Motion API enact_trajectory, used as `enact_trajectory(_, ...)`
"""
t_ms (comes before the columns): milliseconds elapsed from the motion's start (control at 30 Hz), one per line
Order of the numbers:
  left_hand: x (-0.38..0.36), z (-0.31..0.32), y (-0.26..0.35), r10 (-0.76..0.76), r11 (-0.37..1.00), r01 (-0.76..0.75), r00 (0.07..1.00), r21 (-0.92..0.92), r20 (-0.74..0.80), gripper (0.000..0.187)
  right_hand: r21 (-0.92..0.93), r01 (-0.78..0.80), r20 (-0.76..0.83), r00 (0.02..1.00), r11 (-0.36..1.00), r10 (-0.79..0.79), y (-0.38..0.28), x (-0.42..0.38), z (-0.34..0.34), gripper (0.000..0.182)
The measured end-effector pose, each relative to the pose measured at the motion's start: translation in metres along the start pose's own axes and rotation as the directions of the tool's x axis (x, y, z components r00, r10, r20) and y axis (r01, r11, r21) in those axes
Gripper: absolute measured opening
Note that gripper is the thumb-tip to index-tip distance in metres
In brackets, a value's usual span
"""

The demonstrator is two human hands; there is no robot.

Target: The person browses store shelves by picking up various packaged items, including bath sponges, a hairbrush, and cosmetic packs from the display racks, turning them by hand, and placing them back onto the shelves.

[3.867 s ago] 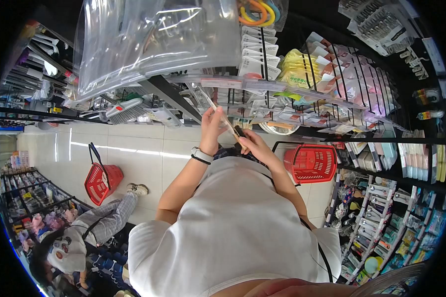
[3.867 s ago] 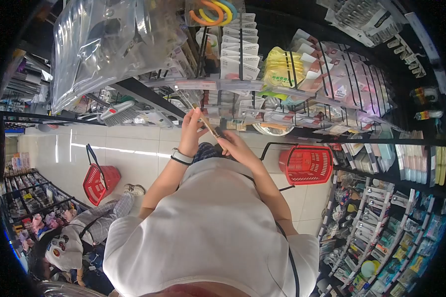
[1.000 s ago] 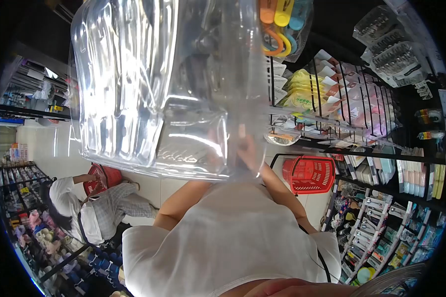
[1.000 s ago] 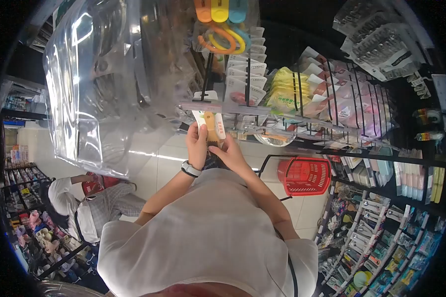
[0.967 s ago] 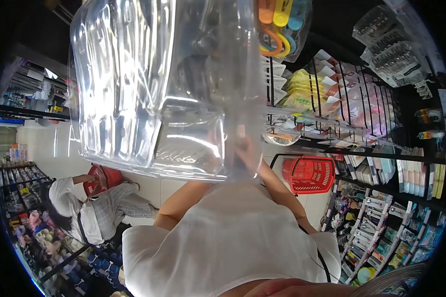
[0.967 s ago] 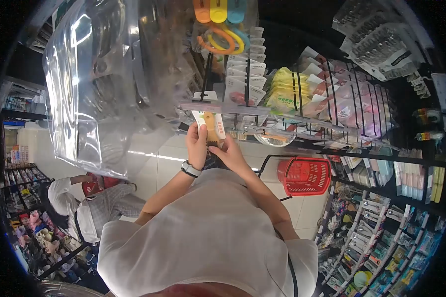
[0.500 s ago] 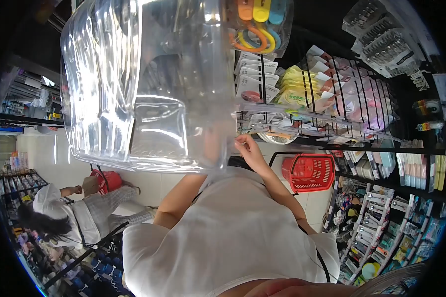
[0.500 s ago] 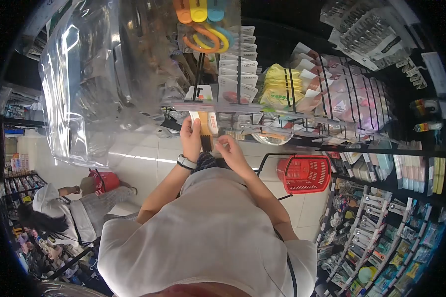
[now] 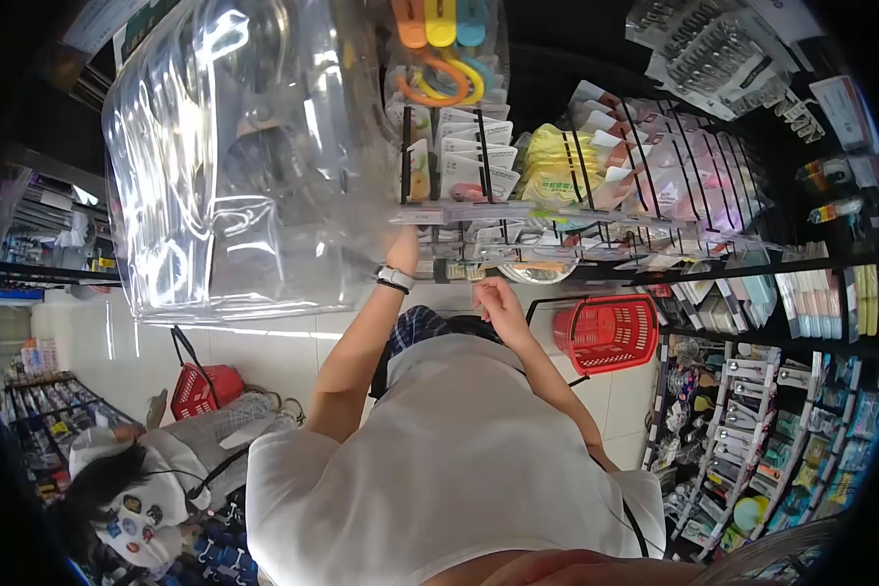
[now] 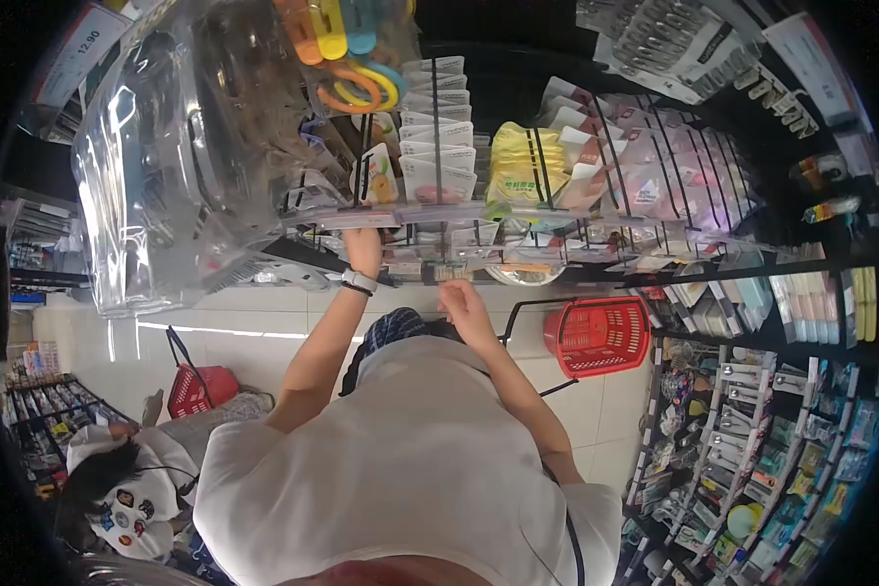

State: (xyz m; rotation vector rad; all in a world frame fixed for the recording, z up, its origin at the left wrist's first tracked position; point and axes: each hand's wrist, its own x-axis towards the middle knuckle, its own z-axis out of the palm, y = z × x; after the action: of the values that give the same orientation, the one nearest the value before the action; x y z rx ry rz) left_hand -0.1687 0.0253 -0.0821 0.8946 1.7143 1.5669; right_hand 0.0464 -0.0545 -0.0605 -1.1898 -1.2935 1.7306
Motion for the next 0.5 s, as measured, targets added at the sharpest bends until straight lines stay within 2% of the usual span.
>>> enact_trajectory(100, 0.005, -0.004, -0.010, -0.096, 0.995, 0.096, 0.995, 0.002, 0.007, 0.021, 0.026, 0.004, -0.051, 0.999, 1.000, -0.003, 0.007, -0.002, -0.005, 0.019)
enact_trajectory(167, 0.001, -0.006, 0.003, -0.070, 0.997, 0.070, 0.997, 0.013, 0.014, 0.023, 0.027, 0.012, -0.073, 0.997, 1.000, -0.010, 0.009, -0.002, -0.008, 0.019)
enact_trajectory(300, -0.028, -0.017, 0.047, 0.072, 0.997, -0.072, 0.997, -0.005, 0.011, 0.026, 0.050, 0.029, -0.075, 0.997, 0.998, -0.026, 0.016, 0.003, -0.012, 0.020)
enact_trajectory(433, -0.054, -0.029, 0.044, 0.198, 0.980, -0.198, 0.980, -0.001, 0.019, 0.029, 0.045, 0.021, -0.084, 0.996, 0.999, -0.017, 0.007, 0.009, -0.012, 0.021)
enact_trajectory(500, -0.067, -0.037, 0.034, 0.145, 0.988, -0.139, 0.985, -0.071, 0.092, 0.027, 0.048, 0.059, -0.107, 0.993, 0.997, -0.053, 0.009, 0.018, -0.014, 0.023)
